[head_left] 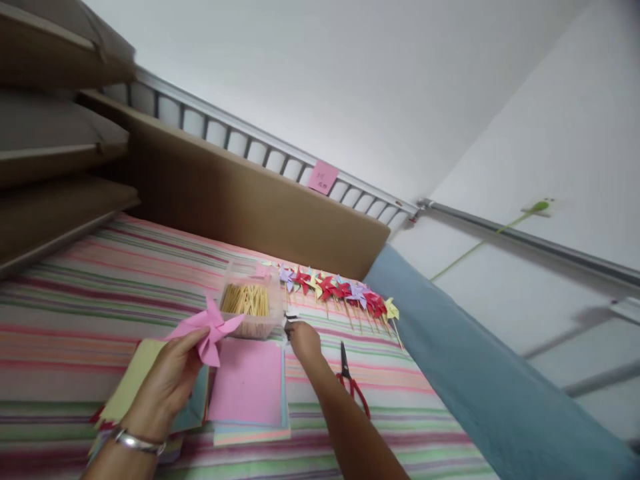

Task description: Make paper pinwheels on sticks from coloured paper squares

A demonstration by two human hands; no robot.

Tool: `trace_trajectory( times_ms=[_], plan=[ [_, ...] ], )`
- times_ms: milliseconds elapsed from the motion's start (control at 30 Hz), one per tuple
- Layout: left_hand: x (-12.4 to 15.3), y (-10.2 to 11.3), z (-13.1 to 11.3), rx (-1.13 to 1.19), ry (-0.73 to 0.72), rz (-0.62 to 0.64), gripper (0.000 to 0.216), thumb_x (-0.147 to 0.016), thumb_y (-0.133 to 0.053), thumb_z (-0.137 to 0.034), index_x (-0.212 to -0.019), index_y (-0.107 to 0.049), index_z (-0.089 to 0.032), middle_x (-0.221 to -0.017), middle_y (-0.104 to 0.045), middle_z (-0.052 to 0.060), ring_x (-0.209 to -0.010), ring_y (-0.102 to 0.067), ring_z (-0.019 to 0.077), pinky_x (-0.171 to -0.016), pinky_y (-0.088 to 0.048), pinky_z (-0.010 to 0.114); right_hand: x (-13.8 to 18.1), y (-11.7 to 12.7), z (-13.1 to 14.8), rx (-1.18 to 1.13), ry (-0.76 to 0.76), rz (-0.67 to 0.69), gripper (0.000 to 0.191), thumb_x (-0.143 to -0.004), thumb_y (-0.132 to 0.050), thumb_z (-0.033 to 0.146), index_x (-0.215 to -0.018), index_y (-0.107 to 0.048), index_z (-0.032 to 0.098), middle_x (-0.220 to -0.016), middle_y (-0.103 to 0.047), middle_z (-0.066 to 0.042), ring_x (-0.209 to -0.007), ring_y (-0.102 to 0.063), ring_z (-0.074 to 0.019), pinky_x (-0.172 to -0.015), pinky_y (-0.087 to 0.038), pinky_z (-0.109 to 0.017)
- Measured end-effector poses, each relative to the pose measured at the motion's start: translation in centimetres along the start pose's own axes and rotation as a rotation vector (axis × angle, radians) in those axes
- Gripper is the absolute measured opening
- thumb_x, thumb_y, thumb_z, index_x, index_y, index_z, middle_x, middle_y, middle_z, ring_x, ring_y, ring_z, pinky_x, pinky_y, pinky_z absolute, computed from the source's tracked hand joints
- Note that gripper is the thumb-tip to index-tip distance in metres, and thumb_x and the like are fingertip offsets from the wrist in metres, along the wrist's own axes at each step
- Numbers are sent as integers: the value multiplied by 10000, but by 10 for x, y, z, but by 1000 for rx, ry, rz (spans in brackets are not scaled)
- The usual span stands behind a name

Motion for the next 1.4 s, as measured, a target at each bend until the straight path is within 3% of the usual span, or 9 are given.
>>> trace_trajectory(
  times_ms=[267,467,733,933,1100,1233,1400],
  plan=[
    [-3,-4,8,33,51,6,80,-615,-714,-34,-639,-709,-111,-618,-691,20,-549,-595,100,-543,-489,181,-15,-18,11,292,-4,103,244,-914,-555,312,-1104,-588,163,-1115,-612,-68,-965,-613,-198,-829,-517,-397],
    [-3,-2,-1,-137,-39,53,139,-554,-789,-213,-554,-698,-108,-526,-646,-1,-534,-542,103,-542,-420,189,-17,-22,12,336,-12,122,255,-916,-550,320,-1111,-585,160,-1116,-611,-70,-962,-614,-198,-827,-517,-401],
    [1,-10,-12,-239,-113,97,190,-589,-766,-267,-716,-733,-131,-636,-691,27,-665,-601,176,-672,-448,261,-20,-26,8,323,-44,127,266,-914,-553,320,-1125,-577,160,-1130,-604,-73,-970,-611,-203,-828,-517,-404],
    [12,-16,-23,-222,-121,116,216,-606,-752,-243,-793,-729,-138,-688,-699,20,-688,-608,174,-711,-454,268,-20,-26,2,268,-52,112,263,-913,-555,317,-1122,-578,159,-1121,-607,-71,-960,-614,-200,-821,-520,-399],
    [15,-20,-29,-214,-133,115,140,-616,-741,-231,-726,-722,-146,-648,-688,1,-627,-581,143,-662,-442,234,-19,-25,-6,179,-50,74,256,-916,-550,319,-1111,-583,156,-1110,-612,-70,-955,-616,-197,-821,-520,-399],
    [11,-17,-24,-209,-131,113,91,-601,-748,-224,-650,-713,-154,-594,-666,-12,-563,-545,128,-584,-420,222,-20,-22,-13,74,-70,18,248,-917,-549,318,-1098,-587,153,-1098,-616,-69,-942,-618,-193,-815,-521,-395],
    [5,-12,-13,-177,-94,127,105,-588,-774,-218,-646,-723,-146,-607,-675,-6,-588,-549,119,-600,-433,209,-16,-2,-18,-125,-97,-110,215,-915,-549,333,-994,-613,143,-979,-641,-43,-842,-626,-163,-765,-523,-358]
  ],
)
Point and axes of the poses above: each hand's wrist, its own x-axis away from the middle knuckle, its own y-axis out of the back of the hand, z = x × y, the point moved 10 cm from there along -x, towards the middle knuckle
